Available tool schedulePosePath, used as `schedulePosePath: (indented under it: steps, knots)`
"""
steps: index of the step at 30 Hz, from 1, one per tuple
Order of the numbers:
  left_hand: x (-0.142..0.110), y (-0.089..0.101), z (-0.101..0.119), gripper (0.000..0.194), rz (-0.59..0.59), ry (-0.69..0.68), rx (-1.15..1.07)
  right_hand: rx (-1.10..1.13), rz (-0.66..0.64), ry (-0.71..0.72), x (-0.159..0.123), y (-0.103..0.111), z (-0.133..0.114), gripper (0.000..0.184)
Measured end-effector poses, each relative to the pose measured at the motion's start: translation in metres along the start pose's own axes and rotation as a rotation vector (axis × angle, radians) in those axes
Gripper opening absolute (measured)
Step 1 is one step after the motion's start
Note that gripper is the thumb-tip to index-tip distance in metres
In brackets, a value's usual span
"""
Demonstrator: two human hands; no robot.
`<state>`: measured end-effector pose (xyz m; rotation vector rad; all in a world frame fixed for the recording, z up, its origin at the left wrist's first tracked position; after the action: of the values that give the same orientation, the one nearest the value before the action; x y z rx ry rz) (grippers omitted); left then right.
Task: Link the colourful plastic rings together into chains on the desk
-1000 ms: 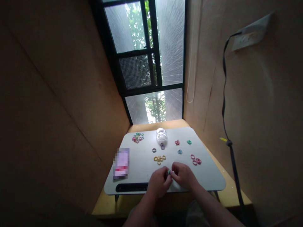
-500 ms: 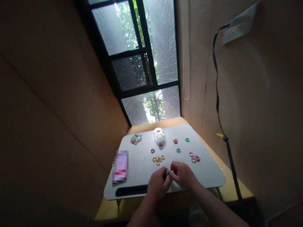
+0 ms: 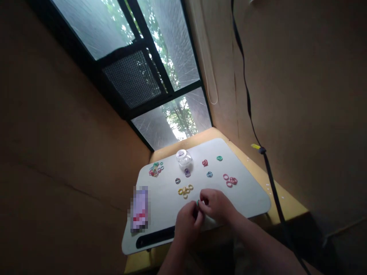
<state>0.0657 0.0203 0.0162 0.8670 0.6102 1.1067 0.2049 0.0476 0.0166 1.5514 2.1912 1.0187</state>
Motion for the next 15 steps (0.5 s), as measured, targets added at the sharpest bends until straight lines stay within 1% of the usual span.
schedulePosePath:
  steps: [3, 9, 15]
  knots:
    - [0.0057, -0.001, -0.0032, 0.017, -0.023, -0.001, 0.001, -0.014, -0.002, 0.0, 0.0019, 0.0001, 0.0018, 0.008]
    - [0.007, 0.0014, -0.006, 0.02, -0.055, -0.022, -0.122, -0.016, -0.037, 0.016, 0.0022, -0.0022, 0.0024, 0.005]
    - [0.0032, 0.0044, -0.0051, 0.019, -0.027, -0.022, -0.177, -0.013, -0.06, 0.026, 0.0023, -0.0033, 0.0011, 0.005]
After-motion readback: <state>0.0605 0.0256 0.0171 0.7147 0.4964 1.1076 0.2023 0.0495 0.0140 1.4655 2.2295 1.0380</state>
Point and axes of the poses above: each hand's wrist, its own x-axis towards the middle knuckle, its own y-axis out of the back of the hand, z = x × y, the point moved 5 cm from there along x, towards the middle knuckle, and after that the axes turned 10 degrees about -z, right-handed, at the moved point
